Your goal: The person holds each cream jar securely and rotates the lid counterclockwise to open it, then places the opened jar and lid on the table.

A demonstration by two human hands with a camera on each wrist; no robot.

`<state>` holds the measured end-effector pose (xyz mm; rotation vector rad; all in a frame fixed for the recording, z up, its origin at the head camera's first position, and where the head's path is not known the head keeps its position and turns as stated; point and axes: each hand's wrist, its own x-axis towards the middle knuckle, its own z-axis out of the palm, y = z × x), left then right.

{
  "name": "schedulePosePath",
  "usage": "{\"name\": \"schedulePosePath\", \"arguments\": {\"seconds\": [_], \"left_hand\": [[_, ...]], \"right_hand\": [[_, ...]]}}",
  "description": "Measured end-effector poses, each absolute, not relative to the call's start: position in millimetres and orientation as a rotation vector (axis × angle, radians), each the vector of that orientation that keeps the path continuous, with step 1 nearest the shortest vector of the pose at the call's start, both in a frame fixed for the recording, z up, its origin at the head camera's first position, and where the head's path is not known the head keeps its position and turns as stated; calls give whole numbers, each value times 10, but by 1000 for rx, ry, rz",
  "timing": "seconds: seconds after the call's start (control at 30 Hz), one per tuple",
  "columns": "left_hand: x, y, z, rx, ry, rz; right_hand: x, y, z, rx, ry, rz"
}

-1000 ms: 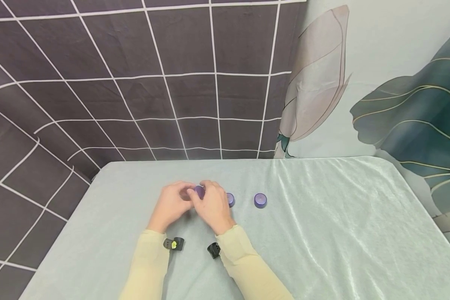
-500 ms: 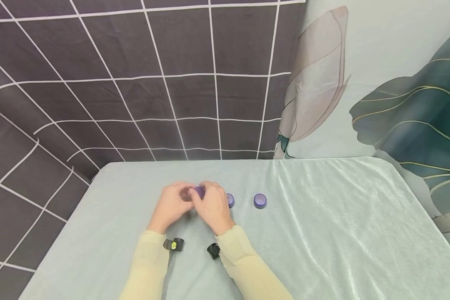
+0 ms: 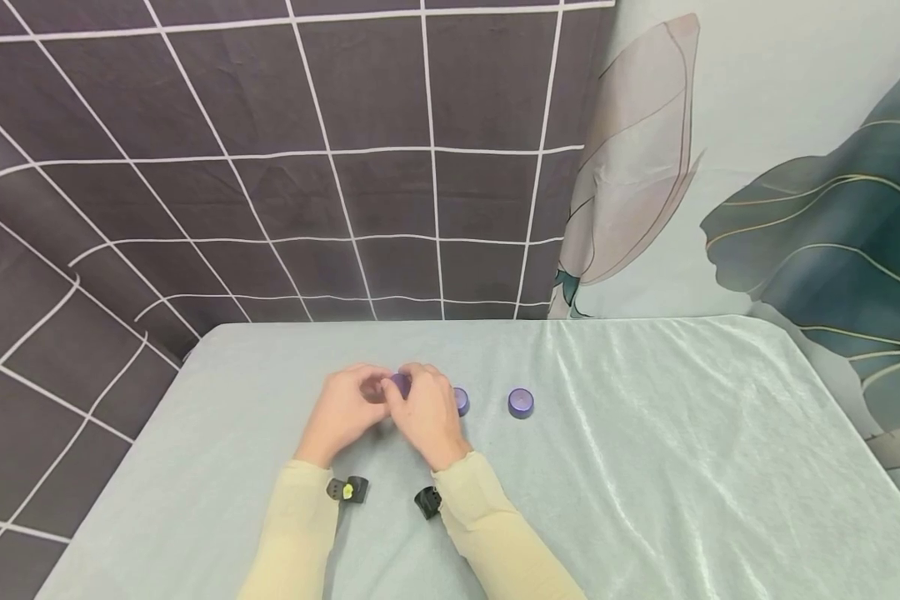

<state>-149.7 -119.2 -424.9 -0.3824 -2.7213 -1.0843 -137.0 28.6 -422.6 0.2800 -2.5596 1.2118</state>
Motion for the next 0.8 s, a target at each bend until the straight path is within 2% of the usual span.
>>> {"name": "schedulePosePath", "arguments": {"seconds": [0.8], "left_hand": [[-1502, -1197, -4274, -409, -2703, -1122]], "right_hand": [[-1387, 311, -4234, 309, -2579, 1190]]}}
